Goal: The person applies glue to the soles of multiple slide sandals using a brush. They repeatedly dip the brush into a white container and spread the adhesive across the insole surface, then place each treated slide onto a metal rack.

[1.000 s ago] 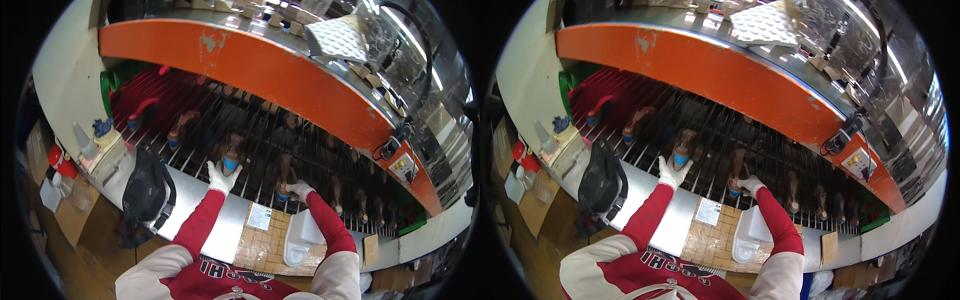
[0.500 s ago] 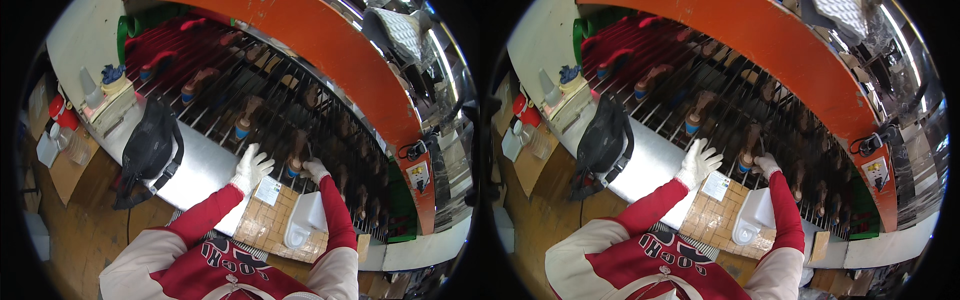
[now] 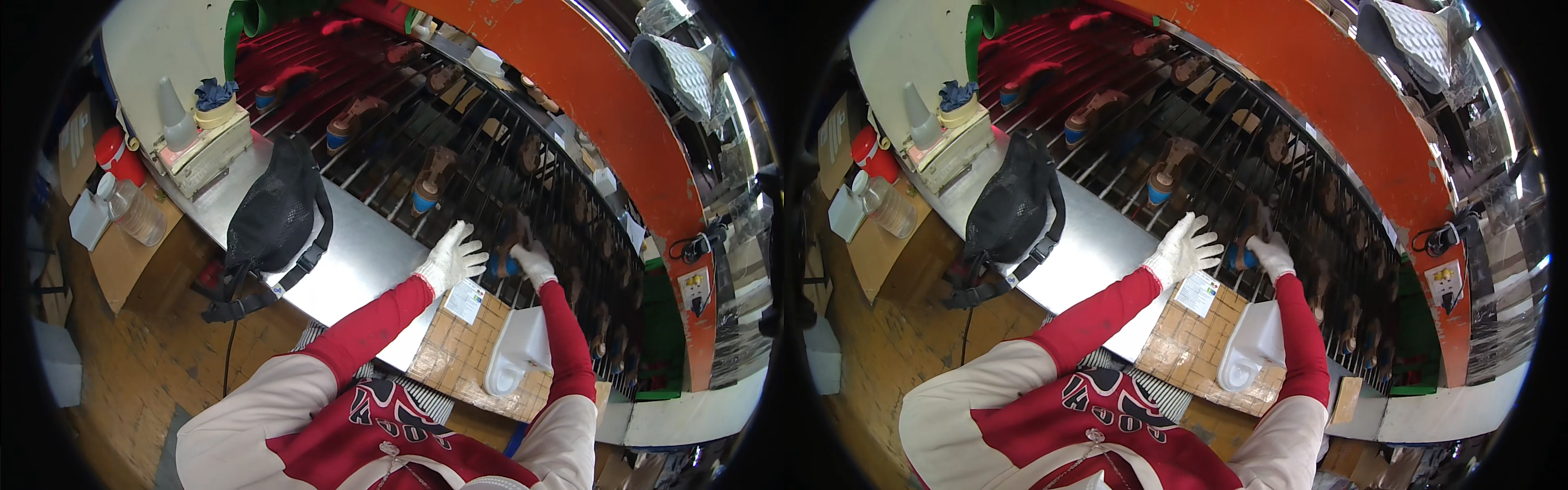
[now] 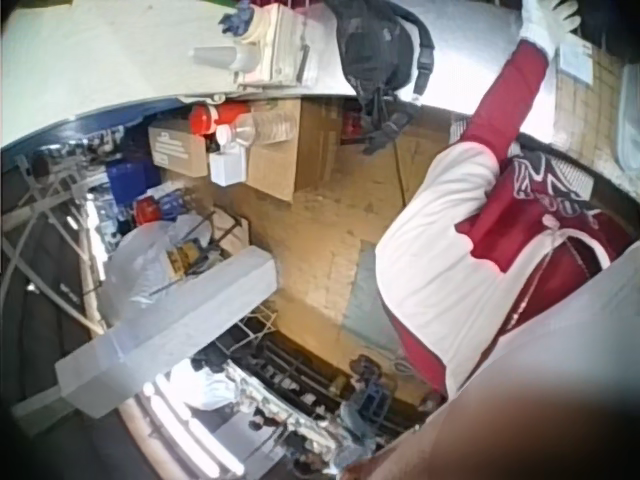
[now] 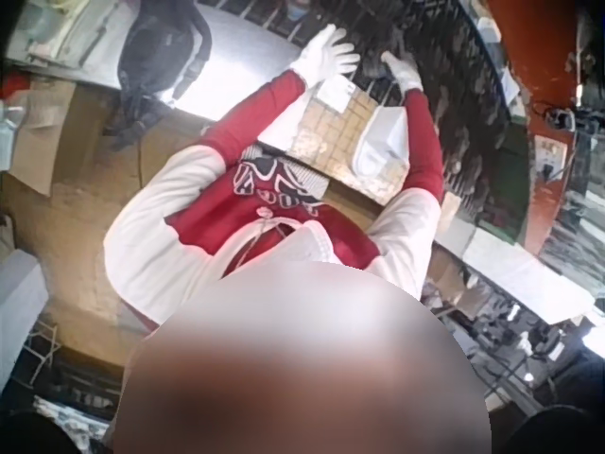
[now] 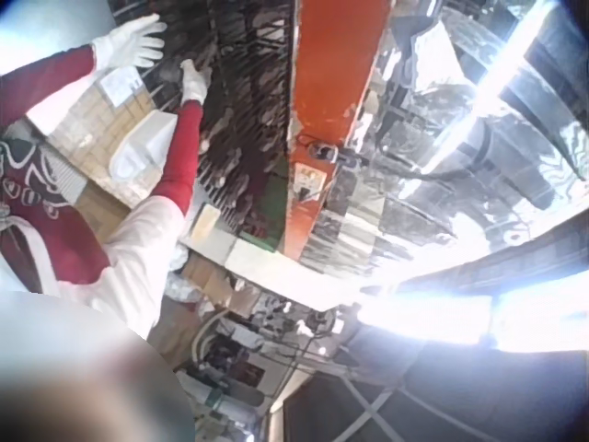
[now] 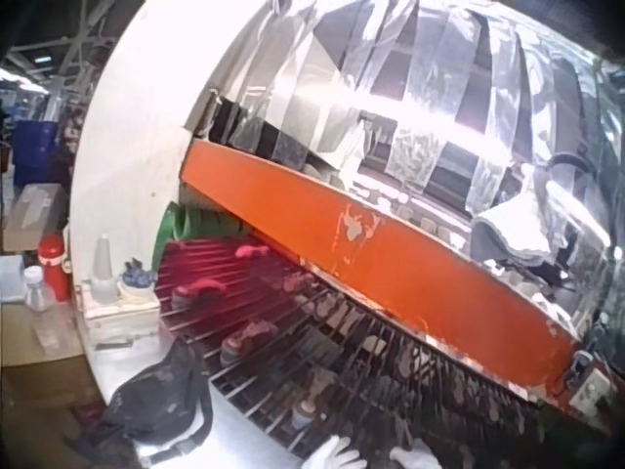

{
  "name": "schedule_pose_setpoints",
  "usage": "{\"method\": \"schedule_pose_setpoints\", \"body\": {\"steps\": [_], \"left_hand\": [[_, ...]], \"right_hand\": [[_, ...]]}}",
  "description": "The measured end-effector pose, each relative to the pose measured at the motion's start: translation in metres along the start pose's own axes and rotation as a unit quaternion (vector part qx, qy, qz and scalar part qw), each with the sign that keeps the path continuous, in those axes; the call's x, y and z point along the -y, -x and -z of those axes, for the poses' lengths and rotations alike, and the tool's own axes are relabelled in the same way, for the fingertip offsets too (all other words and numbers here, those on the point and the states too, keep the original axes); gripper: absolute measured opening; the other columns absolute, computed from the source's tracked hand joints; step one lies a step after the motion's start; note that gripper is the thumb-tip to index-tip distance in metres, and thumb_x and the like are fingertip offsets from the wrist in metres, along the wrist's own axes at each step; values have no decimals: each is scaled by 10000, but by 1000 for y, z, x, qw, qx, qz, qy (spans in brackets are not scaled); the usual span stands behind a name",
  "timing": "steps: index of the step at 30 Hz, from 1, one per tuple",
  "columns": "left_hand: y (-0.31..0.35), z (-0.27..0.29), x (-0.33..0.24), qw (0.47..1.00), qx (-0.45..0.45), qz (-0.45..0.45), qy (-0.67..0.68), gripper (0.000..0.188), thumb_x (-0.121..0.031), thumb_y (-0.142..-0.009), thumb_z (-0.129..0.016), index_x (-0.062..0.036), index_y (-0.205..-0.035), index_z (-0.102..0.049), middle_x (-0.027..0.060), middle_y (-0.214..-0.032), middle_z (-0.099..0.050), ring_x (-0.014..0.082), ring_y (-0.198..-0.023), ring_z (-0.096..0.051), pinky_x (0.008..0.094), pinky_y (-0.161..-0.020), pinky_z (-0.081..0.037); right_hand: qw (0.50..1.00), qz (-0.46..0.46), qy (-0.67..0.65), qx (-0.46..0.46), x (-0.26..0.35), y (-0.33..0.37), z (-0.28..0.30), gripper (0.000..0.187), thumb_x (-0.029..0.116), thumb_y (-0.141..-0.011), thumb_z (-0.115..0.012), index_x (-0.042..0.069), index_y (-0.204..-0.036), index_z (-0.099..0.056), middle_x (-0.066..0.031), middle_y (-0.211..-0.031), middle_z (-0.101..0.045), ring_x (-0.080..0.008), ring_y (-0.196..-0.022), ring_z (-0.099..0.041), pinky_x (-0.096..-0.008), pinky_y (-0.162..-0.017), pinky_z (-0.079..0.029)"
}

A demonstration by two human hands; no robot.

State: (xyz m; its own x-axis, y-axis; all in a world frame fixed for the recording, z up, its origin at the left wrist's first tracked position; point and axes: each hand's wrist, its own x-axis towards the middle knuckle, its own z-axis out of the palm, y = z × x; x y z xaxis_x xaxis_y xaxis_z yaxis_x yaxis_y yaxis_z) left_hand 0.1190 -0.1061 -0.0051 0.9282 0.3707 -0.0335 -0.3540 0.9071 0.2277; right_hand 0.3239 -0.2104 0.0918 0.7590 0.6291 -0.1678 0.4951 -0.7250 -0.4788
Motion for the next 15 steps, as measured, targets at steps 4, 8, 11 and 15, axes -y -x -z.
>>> {"method": "schedule_pose_setpoints", "body": {"steps": [4,8,11,15], "left_hand": [[1,1,0,1000,12,19,-16,1063,-671,-919,-607,-130,-1647,-53,278,-1673,-78,488,-1505,-231,635,-1168,-302],[1,-3,6,994,28,101,-4,1114,-701,-891,-624,-79,-1636,-78,293,-1664,-95,514,-1482,-266,660,-1145,-324],[3,-7,7,973,131,188,-12,1112,-702,-873,-649,-52,-1617,-138,315,-1608,-224,514,-1434,-353,660,-1107,-392],[23,-11,11,957,207,191,-61,1075,-675,-821,-724,-50,-1568,-269,244,-1500,-454,432,-1377,-480,639,-1090,-451]], "right_hand": [[974,-8,-216,-67,-10,6,18,445,450,-876,-659,23,-986,-607,-59,-728,-586,-163,-500,-551,-312,-410,-421],[911,-58,-408,-26,-11,36,34,380,443,-977,-587,66,-1017,-614,-42,-668,-554,-168,-398,-483,-311,-347,-388],[895,-5,-446,-23,-5,79,40,340,433,-972,-626,96,-1003,-610,-5,-714,-563,-127,-452,-517,-286,-374,-418],[918,109,-380,5,12,144,43,278,283,-903,-733,126,-970,-514,44,-749,-522,-63,-558,-517,-249,-436,-420]]}}
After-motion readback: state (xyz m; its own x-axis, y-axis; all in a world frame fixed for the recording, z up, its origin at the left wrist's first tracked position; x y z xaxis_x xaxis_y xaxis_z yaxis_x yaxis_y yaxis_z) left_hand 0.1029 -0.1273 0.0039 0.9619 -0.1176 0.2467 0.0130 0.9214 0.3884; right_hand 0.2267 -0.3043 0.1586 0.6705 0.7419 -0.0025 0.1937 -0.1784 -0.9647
